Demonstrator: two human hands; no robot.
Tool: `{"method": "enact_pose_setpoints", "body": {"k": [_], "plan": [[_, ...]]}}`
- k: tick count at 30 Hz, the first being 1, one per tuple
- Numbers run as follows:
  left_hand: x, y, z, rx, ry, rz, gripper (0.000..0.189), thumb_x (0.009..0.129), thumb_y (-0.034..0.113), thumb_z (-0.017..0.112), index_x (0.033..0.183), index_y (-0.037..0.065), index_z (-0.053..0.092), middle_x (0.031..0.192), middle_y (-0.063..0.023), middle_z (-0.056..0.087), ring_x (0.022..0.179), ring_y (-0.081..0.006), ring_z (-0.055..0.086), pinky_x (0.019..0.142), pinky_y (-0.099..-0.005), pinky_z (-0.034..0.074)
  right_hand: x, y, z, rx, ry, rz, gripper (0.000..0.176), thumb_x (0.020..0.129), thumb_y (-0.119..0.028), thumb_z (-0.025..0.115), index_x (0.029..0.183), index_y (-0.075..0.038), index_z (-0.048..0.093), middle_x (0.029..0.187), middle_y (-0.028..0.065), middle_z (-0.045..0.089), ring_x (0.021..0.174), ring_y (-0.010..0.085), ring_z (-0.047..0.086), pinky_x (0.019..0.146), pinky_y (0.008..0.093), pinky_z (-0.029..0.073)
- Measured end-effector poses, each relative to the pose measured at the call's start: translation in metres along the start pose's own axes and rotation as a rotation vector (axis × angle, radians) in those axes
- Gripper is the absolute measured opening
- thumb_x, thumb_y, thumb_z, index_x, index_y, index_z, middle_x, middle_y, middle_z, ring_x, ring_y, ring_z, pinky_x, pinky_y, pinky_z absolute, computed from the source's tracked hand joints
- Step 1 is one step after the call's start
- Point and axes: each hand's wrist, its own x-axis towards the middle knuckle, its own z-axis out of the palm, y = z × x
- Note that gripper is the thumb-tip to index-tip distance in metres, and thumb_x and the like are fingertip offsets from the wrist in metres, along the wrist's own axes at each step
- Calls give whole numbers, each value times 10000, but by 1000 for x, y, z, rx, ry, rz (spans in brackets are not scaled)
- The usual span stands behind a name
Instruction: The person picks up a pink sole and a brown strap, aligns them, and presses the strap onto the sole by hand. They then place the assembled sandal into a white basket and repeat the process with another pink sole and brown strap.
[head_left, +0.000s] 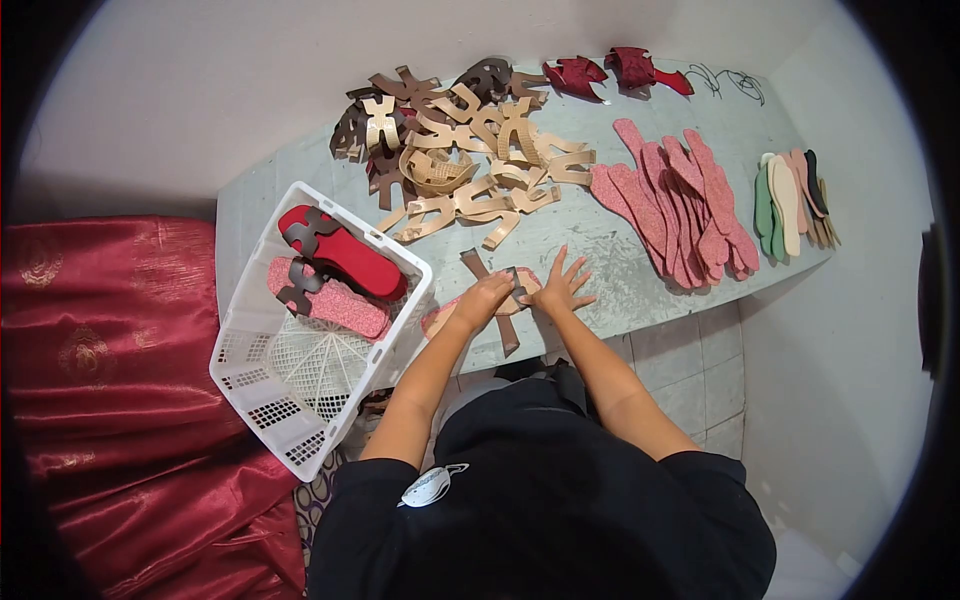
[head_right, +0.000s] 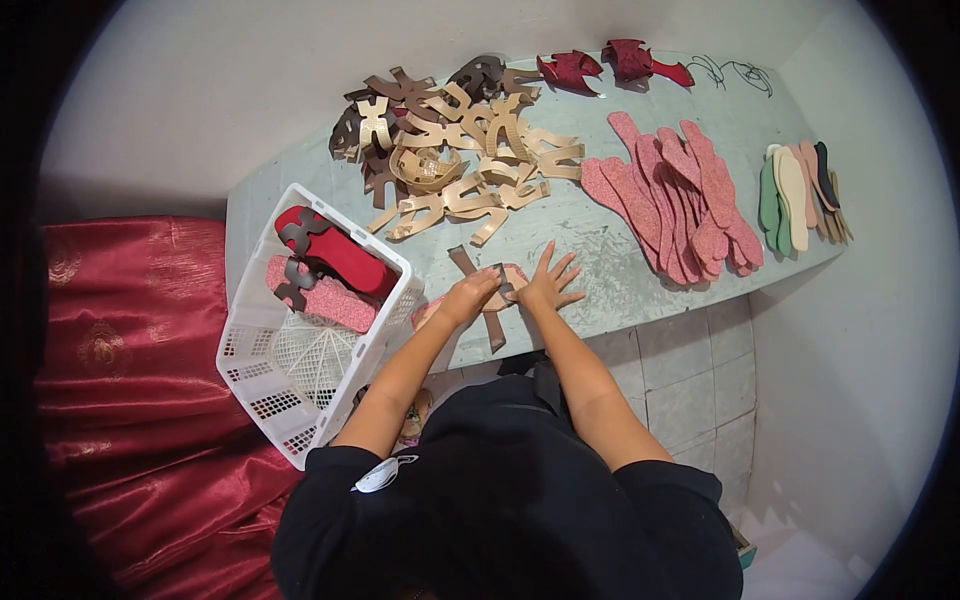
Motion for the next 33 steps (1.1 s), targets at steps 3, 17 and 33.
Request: {"method": "enact_pose_setpoints", "body": {"k": [3, 17, 33], "plan": [[-2, 0, 3, 20, -10, -21, 193, 774, 77, 539, 954, 24, 584, 1024, -134, 584, 997, -271, 543, 891, -351, 430, -1, 0, -1, 2, 6, -5, 1325, 462, -389, 819, 1335, -292, -173, 1409, 158, -155, 1299, 364, -97, 942, 662, 48], [-2, 26, -15, 181, -23, -18, 229, 765, 112, 533, 978, 64, 603, 1144, -112, 491, 1192, -316, 346, 986, -500, 257, 7, 10, -4, -227, -9, -337, 1146, 522, -469, 762, 1334, -418, -45, 1403, 201, -130, 1286, 410, -96, 882, 713, 5], [-20, 45, -4, 275, -24, -346, 411, 702, 172, 527, 1108, 232, 557, 1295, -121, 305, 1292, -336, 119, 927, -679, 28, 25, 22, 4, -603, 17, -829, 720, 681, -586, 538, 1283, -522, 149, 1440, 82, -5, 1296, 394, -54, 866, 725, -53]]}}
